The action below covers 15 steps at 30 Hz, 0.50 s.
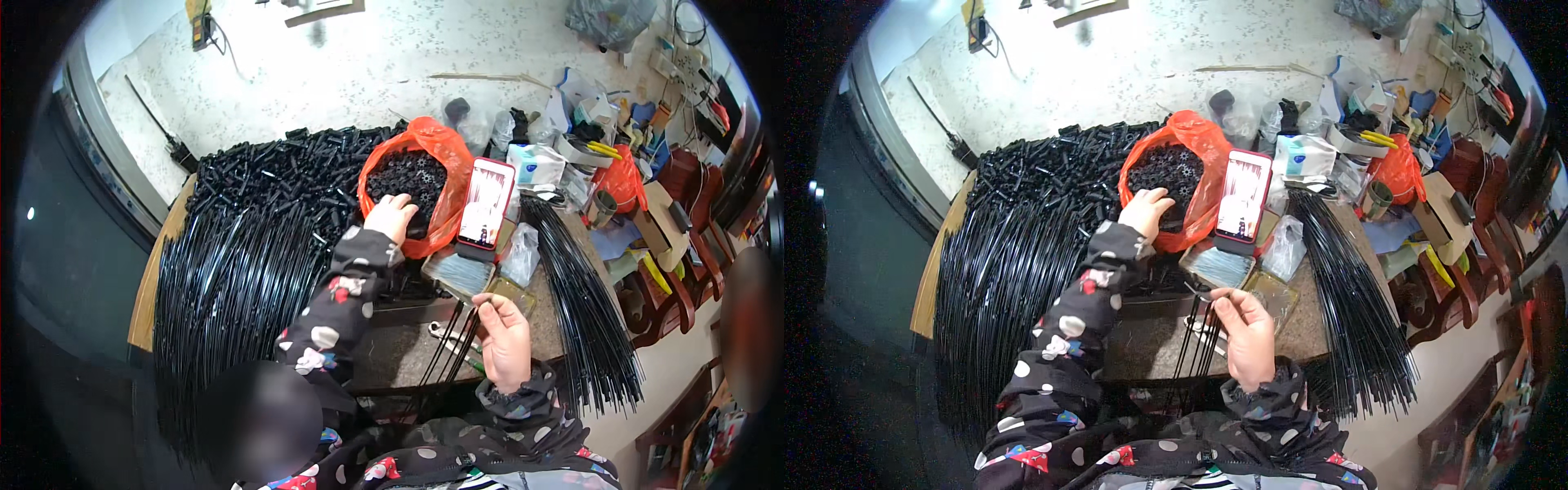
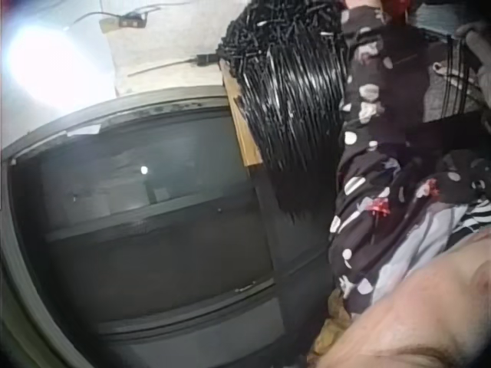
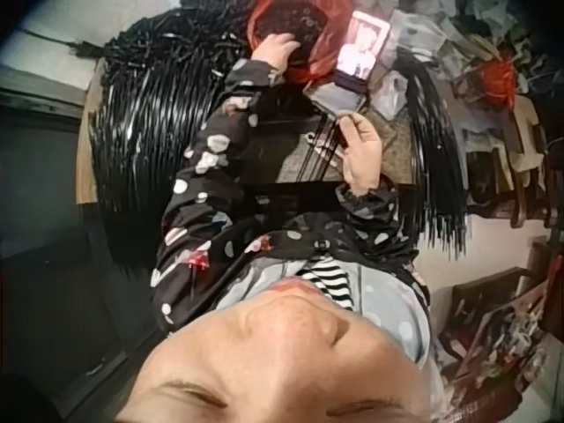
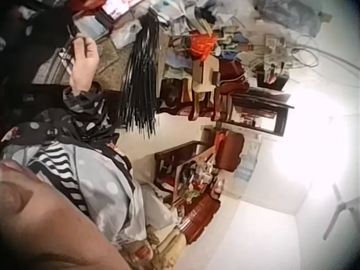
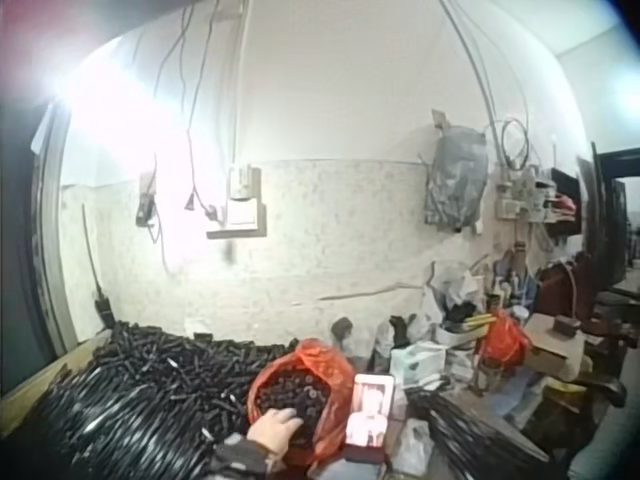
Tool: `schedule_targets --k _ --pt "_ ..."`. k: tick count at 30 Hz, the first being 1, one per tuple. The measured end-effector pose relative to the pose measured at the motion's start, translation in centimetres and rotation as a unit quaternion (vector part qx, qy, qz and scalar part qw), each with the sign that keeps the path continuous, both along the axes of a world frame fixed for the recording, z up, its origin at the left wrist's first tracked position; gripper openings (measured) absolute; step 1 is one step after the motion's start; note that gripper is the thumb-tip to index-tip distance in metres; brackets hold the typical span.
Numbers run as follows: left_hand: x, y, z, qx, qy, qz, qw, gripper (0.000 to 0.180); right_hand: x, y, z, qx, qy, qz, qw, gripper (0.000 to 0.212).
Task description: Assembling small black components onto thin rods using pliers.
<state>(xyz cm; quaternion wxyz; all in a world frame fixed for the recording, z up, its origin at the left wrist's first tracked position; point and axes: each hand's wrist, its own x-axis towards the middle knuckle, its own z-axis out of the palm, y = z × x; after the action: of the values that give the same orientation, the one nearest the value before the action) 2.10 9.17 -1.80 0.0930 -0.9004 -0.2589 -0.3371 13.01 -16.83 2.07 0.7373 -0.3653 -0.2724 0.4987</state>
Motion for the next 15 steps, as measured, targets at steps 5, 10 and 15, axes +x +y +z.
schedule_targets --k 5,10,15 --pt "2.7 2.8 0.2 -0.058 0.225 0.085 0.969 0.014 1.4 -1.0 -0.6 -0.016 0.01 -0.003 1.0 0.017" --pt "1.0 3.2 0.2 -0.159 -0.043 0.04 0.986 0.023 1.9 -1.8 -0.1 -0.021 0.032 0.037 0.999 0.018" --pt "-2.7 -4.9 3.1 -0.532 -0.406 -0.186 0.719 0.023 1.3 -2.4 0.9 -0.029 0.024 0.066 0.997 0.015"
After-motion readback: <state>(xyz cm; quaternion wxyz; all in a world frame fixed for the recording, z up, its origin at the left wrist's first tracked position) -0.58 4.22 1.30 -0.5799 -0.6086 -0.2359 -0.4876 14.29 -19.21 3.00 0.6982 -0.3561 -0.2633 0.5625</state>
